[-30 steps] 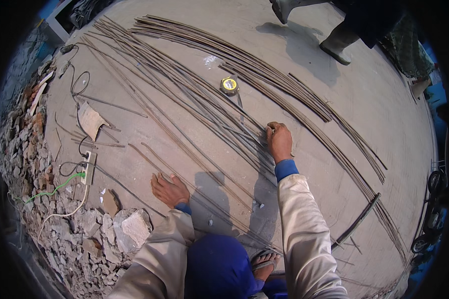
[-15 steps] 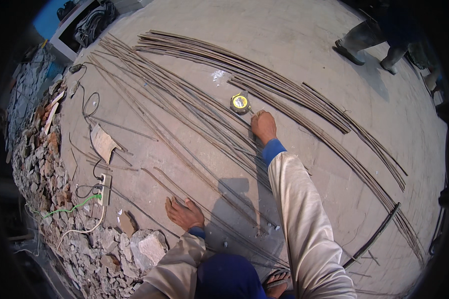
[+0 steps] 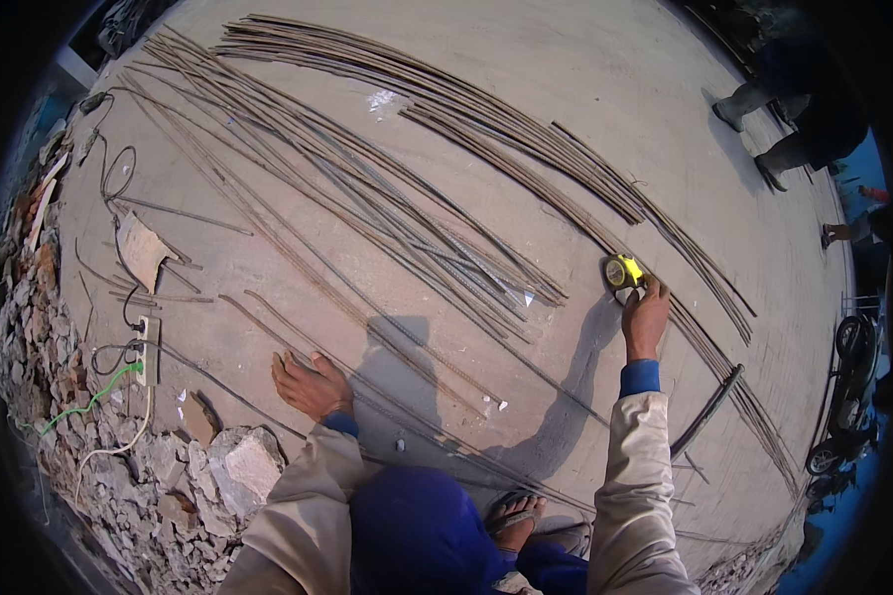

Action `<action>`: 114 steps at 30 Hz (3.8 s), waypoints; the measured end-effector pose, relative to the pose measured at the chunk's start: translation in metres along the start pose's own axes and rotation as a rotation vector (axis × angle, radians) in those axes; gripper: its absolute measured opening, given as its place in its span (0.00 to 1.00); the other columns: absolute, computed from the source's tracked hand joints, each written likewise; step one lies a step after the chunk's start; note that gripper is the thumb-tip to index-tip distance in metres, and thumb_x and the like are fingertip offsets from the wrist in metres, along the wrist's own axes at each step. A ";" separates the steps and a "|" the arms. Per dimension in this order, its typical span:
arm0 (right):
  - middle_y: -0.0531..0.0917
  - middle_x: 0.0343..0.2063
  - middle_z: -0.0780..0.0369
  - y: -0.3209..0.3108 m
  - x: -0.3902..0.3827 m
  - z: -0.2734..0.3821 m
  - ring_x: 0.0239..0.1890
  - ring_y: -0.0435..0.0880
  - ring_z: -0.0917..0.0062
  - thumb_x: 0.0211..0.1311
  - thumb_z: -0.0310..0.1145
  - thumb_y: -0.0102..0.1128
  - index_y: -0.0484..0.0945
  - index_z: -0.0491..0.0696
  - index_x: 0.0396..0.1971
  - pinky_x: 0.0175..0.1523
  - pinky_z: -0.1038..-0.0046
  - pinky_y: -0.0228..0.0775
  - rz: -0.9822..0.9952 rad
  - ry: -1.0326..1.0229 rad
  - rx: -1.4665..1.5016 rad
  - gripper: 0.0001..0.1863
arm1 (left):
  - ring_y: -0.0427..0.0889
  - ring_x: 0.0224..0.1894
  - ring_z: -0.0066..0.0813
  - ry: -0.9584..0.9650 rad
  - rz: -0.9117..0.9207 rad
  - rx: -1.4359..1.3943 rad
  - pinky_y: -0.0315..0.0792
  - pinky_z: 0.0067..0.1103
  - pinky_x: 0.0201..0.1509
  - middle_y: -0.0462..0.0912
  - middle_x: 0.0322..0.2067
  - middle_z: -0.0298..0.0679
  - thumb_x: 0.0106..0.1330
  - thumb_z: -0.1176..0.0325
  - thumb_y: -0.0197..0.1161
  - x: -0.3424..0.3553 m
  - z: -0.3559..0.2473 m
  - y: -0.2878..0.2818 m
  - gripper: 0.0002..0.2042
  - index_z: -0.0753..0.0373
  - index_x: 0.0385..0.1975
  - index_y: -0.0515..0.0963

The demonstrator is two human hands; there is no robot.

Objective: The person sits on the floor and uses an angle grinder to cut several long metal rods into shorter pieces. They repeatedly pick up a rod, position it against a guide, cut it, and then set the cut pieces aside.

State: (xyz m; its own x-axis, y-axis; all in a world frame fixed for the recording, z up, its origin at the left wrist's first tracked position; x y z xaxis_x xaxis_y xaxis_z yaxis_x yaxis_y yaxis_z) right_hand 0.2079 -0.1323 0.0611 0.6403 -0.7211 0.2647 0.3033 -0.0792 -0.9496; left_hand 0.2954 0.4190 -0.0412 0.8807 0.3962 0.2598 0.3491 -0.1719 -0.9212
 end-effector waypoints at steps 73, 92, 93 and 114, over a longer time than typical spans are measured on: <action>0.68 0.77 0.56 0.073 0.037 0.157 0.79 0.66 0.57 0.74 0.48 0.67 0.68 0.61 0.79 0.78 0.44 0.61 0.158 -0.329 -0.028 0.36 | 0.61 0.77 0.60 -0.020 -0.003 -0.053 0.51 0.51 0.82 0.67 0.74 0.57 0.71 0.58 0.60 0.001 -0.004 -0.007 0.31 0.72 0.69 0.70; 0.86 0.51 0.57 -0.009 -0.079 0.185 0.58 0.83 0.57 0.68 0.36 0.71 0.89 0.50 0.45 0.62 0.55 0.77 0.242 -0.469 0.263 0.10 | 0.61 0.78 0.58 -0.024 -0.008 -0.020 0.50 0.48 0.83 0.67 0.74 0.57 0.75 0.55 0.57 0.001 -0.002 -0.008 0.30 0.71 0.69 0.71; 0.88 0.47 0.56 -0.003 -0.103 0.214 0.52 0.86 0.55 0.68 0.38 0.72 0.88 0.49 0.43 0.58 0.54 0.79 0.410 -0.471 0.399 0.10 | 0.61 0.78 0.58 -0.022 -0.014 -0.026 0.51 0.48 0.83 0.67 0.74 0.57 0.75 0.56 0.58 0.000 -0.002 -0.008 0.30 0.71 0.69 0.71; 0.89 0.36 0.48 0.000 -0.126 0.286 0.40 0.89 0.44 0.72 0.41 0.68 0.85 0.44 0.40 0.46 0.50 0.80 0.499 -0.367 0.492 0.13 | 0.61 0.78 0.60 -0.032 -0.019 -0.066 0.51 0.52 0.82 0.66 0.75 0.55 0.71 0.56 0.60 -0.001 0.001 -0.001 0.31 0.69 0.69 0.71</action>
State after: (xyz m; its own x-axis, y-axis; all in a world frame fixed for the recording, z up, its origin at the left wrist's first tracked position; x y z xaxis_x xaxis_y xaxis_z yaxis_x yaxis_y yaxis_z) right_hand 0.3285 0.1553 0.0761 0.9487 -0.3117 -0.0531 0.1416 0.5689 -0.8101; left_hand 0.2932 0.4196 -0.0406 0.8633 0.4282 0.2670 0.3872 -0.2229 -0.8947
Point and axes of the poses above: each hand's wrist, its own x-axis towards the middle knuckle, its own y-axis out of the palm, z = x × y, the point moved 2 cm from there along x, towards the middle knuckle
